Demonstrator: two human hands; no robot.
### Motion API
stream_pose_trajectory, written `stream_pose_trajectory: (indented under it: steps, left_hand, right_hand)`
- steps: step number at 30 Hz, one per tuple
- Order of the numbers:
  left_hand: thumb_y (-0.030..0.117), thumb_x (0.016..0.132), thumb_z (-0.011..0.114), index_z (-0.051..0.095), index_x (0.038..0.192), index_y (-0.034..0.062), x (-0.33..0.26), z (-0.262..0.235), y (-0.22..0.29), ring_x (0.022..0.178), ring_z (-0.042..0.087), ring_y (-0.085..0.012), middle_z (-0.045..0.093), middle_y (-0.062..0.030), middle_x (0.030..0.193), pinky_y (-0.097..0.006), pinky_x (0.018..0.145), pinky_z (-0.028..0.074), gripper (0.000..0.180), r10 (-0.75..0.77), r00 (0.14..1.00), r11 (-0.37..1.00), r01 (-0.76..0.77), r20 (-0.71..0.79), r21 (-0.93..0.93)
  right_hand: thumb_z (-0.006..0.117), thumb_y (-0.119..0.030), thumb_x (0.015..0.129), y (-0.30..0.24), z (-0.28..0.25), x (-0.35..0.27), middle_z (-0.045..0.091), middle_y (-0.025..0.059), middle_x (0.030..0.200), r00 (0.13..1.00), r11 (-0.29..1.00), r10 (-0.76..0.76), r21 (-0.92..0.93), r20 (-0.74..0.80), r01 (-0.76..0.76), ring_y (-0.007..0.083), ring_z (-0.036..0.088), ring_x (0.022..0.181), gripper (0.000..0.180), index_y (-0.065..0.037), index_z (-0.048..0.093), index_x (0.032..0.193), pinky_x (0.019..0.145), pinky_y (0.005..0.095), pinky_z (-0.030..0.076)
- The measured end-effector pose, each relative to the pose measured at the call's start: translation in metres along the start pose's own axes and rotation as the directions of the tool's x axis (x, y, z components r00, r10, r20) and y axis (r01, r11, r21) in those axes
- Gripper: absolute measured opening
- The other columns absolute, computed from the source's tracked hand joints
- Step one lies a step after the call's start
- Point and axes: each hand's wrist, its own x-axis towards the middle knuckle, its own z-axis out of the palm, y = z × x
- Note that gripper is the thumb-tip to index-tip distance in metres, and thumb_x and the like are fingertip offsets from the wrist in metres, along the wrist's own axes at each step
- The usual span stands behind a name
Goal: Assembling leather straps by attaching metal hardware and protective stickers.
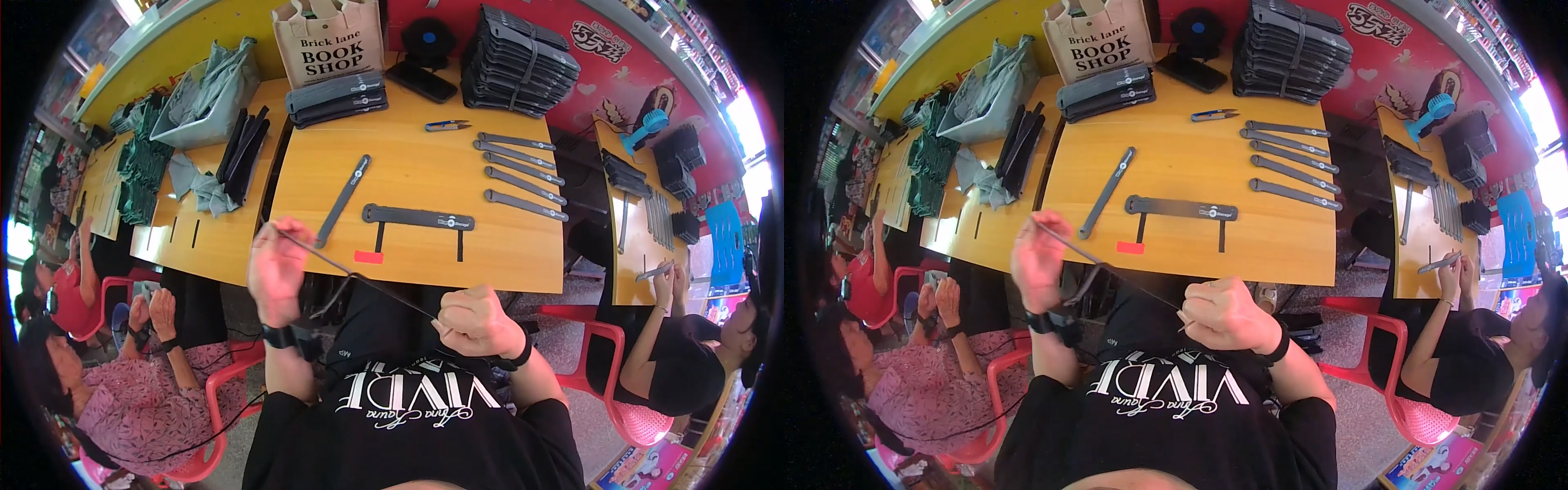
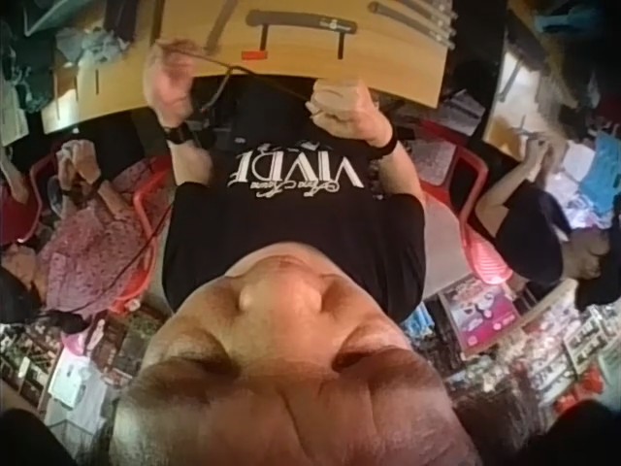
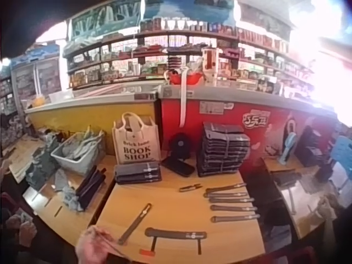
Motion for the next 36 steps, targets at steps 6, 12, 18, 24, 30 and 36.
stream_pose_trajectory:
  steps: [6,12,18,24,30,36]
  left_hand:
    - [0.004,0.094,0.048,0.053,0.093,-0.0063,0.000,-0.132,0.122,0.089,0.054,-0.0255,0.055,-0.0150,0.091,-0.040,0.086,0.048,0.012,0.255,0.950,0.884,-0.304,-0.180,-0.354]
    - [0.011,0.099,0.042,0.054,0.099,-0.0018,-0.055,-0.101,0.183,0.077,0.051,-0.0146,0.054,-0.0102,0.092,-0.024,0.064,0.044,0.018,0.397,0.894,0.918,-0.389,-0.208,0.077]
    - [0.035,0.087,0.065,0.052,0.126,-0.0027,-0.053,-0.001,0.060,0.050,0.037,-0.0022,0.059,-0.0041,0.091,-0.016,0.044,0.026,0.056,0.028,0.984,0.710,-0.144,0.177,0.689]
    - [-0.001,0.081,0.065,0.062,0.114,-0.0008,-0.043,0.023,0.006,0.055,0.046,-0.0019,0.058,-0.0008,0.091,-0.015,0.052,0.036,0.033,-0.487,0.867,0.568,0.222,0.106,0.792]
    - [-0.001,0.085,0.064,0.066,0.095,-0.0006,-0.030,0.024,-0.018,0.052,0.051,-0.0033,0.059,-0.0002,0.072,-0.016,0.047,0.037,0.011,-0.504,0.864,0.608,0.364,-0.011,0.705]
    - [-0.003,0.083,0.065,0.065,0.096,-0.0018,-0.011,0.016,-0.034,0.053,0.055,-0.0056,0.060,-0.0023,0.072,-0.016,0.045,0.038,0.013,-0.480,0.868,0.616,0.436,-0.127,0.656]
  right_hand:
    - [0.062,0.002,0.070,-0.011,-0.013,-0.008,0.037,0.0088,0.057,0.993,0.972,-0.036,0.235,0.114,0.008,0.0271,0.045,0.047,0.023,-0.003,0.042,0.060,0.043,0.0372,0.034]
    - [0.062,0.006,0.068,-0.005,-0.050,-0.028,0.052,0.0094,0.060,0.968,0.913,0.142,0.350,0.205,-0.208,0.0234,0.047,0.045,0.018,0.000,0.048,0.059,0.044,0.0331,0.032]
    - [0.060,0.006,0.066,-0.007,-0.045,-0.011,0.061,0.0133,0.085,0.977,0.915,0.149,0.354,0.155,-0.196,0.0214,0.051,0.056,0.013,0.000,0.050,0.061,0.050,0.0316,0.038]
    - [0.057,0.007,0.069,0.002,-0.046,-0.023,0.062,0.0127,0.084,0.969,0.886,0.201,0.395,0.141,-0.242,0.0153,0.046,0.052,0.012,0.001,0.049,0.062,0.047,0.0288,0.035]
    - [0.060,0.003,0.073,0.018,-0.030,-0.039,0.061,0.0134,0.076,0.817,0.703,0.576,0.519,-0.015,-0.486,0.0144,0.049,0.057,0.013,0.001,0.050,0.064,0.052,0.0284,0.037]
    - [0.060,0.010,0.077,0.052,-0.003,-0.047,0.055,0.0030,0.073,0.521,0.462,0.830,0.768,-0.199,-0.444,0.0030,0.046,0.053,0.014,-0.002,0.055,0.070,0.046,0.0174,0.032]
